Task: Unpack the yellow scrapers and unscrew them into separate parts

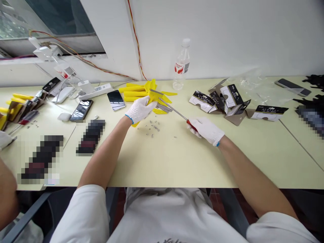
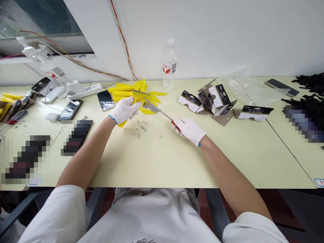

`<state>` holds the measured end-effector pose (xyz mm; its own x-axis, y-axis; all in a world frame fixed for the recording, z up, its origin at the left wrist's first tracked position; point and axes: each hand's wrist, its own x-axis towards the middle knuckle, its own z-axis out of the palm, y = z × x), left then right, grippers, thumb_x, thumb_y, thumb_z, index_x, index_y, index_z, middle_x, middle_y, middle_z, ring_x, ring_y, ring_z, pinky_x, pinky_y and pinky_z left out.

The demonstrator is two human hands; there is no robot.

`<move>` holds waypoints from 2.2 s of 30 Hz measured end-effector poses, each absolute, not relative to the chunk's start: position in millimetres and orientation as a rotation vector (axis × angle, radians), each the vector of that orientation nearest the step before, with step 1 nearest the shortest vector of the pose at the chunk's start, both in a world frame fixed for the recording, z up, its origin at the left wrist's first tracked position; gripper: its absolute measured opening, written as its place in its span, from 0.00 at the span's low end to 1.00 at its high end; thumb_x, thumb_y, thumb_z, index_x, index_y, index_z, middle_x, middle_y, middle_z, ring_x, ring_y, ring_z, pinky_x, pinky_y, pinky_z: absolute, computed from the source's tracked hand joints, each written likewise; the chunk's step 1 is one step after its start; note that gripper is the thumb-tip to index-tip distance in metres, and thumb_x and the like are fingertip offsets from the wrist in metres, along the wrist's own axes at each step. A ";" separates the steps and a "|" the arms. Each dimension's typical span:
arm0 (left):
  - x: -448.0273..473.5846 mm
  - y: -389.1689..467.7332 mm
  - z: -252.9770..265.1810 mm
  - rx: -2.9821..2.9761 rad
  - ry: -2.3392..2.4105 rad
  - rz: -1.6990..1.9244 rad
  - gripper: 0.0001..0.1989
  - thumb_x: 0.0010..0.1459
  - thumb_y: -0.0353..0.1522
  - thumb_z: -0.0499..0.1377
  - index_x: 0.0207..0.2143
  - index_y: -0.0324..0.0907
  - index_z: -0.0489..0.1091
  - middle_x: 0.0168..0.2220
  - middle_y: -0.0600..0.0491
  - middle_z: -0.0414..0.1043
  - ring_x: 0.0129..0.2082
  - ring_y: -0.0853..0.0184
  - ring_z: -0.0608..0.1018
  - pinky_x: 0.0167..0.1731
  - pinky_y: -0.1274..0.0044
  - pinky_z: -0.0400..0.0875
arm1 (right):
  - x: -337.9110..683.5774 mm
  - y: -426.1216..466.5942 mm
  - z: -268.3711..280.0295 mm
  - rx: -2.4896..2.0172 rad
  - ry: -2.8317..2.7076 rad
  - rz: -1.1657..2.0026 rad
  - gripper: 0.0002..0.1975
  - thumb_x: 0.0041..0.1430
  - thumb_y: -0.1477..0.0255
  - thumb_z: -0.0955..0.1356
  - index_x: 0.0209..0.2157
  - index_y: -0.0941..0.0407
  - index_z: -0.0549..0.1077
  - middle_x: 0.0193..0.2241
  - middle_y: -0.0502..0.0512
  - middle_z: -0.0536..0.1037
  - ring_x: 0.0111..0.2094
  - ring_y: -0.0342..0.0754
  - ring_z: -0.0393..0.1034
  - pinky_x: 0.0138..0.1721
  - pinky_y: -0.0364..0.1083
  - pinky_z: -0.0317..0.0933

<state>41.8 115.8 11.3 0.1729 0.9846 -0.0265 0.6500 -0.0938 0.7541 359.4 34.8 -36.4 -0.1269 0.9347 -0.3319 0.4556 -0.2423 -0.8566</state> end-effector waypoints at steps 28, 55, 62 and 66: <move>29.4 111.8 19.4 1.888 1.550 0.535 0.14 0.67 0.41 0.62 0.32 0.46 0.63 0.23 0.55 0.73 0.20 0.68 0.73 0.23 0.76 0.68 | 355.3 28.0 -28.5 -1.778 -1.637 1.302 0.28 0.77 0.43 0.66 0.36 0.54 0.73 0.25 0.52 0.76 0.20 0.43 0.59 0.23 0.45 0.51; 22.8 107.1 31.0 1.915 1.558 0.401 0.16 0.72 0.41 0.62 0.32 0.46 0.63 0.20 0.60 0.70 0.21 0.71 0.72 0.29 0.78 0.69 | 356.7 27.7 -31.7 -1.726 -1.654 1.291 0.31 0.79 0.44 0.62 0.33 0.55 0.75 0.23 0.53 0.74 0.22 0.45 0.63 0.23 0.45 0.54; 20.8 108.3 32.9 1.946 1.554 0.386 0.17 0.73 0.40 0.63 0.32 0.46 0.65 0.23 0.58 0.73 0.21 0.71 0.74 0.29 0.76 0.69 | 354.8 28.1 -28.2 -1.765 -1.727 1.265 0.29 0.74 0.41 0.68 0.34 0.53 0.74 0.22 0.51 0.73 0.21 0.45 0.59 0.24 0.45 0.52; 22.3 109.6 31.8 1.952 1.548 0.368 0.16 0.73 0.39 0.62 0.32 0.46 0.64 0.23 0.59 0.73 0.22 0.71 0.74 0.29 0.77 0.69 | 354.5 27.6 -28.2 -1.706 -1.685 1.320 0.34 0.76 0.39 0.62 0.34 0.54 0.76 0.23 0.53 0.74 0.22 0.45 0.62 0.23 0.45 0.52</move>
<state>22.3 109.6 31.8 0.2769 0.9485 -0.1537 0.7780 -0.1275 0.6152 354.5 27.6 -28.2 -0.1732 0.9263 -0.3347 0.5467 -0.1922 -0.8150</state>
